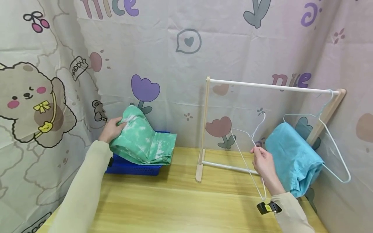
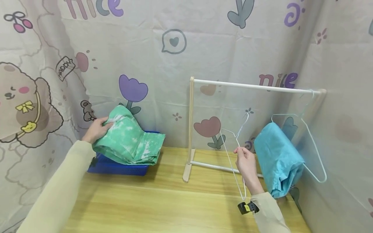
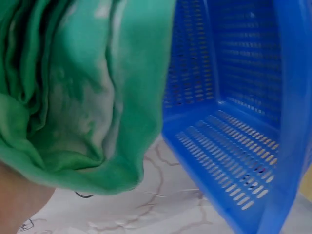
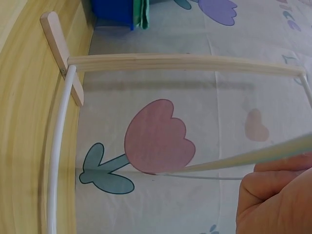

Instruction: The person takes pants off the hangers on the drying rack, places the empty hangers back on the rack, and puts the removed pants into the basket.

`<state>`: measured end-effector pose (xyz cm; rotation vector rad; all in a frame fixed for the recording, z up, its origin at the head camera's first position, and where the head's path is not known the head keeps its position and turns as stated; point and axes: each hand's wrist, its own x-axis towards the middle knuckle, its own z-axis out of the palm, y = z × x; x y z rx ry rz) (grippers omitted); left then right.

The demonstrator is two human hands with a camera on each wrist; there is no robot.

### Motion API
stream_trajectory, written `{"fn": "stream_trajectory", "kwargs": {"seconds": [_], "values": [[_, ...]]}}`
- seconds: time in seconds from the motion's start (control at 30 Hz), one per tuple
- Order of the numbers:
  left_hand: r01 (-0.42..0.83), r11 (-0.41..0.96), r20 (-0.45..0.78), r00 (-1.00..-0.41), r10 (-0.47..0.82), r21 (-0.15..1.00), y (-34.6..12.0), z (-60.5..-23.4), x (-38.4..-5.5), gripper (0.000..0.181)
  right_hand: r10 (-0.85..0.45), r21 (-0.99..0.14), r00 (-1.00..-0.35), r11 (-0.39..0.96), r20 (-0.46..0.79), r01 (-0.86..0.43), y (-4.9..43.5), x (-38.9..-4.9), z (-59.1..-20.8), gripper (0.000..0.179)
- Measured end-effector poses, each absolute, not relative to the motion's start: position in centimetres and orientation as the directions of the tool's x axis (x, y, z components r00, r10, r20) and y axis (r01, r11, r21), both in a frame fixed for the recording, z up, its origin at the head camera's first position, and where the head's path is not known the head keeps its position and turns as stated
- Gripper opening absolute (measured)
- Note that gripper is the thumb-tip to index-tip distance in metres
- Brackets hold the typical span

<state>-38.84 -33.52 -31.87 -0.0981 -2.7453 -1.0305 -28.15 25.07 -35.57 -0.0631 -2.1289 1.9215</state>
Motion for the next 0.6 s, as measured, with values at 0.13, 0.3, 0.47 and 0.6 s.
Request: {"fn": "stream_trajectory", "kwargs": {"seconds": [0.13, 0.3, 0.47, 0.6], "values": [[0.1, 0.78, 0.223, -0.973, -0.051, 0.618, -33.9, -33.1, -39.2, 0.062, 0.207, -0.975, -0.962, 0.171, 0.18, -0.145, 25.2, -28.1, -35.9, 0.026], [0.028, 0.769, 0.182, -0.976, -0.116, 0.638, -34.5, -35.0, -39.4, 0.058, 0.2, -0.972, -0.964, 0.195, 0.173, -0.134, 25.3, -28.2, -36.3, 0.025], [-0.008, 0.74, 0.174, -0.97, -0.168, 0.672, -34.9, -36.9, -39.7, 0.055, 0.197, -0.973, -0.968, 0.202, 0.154, -0.114, 25.4, -28.1, -36.7, 0.024], [-0.052, 0.728, 0.15, -0.966, -0.21, 0.683, -34.9, -37.9, -39.7, 0.054, 0.195, -0.978, -0.971, 0.183, 0.139, -0.103, 25.4, -28.1, -37.0, 0.024]]}}
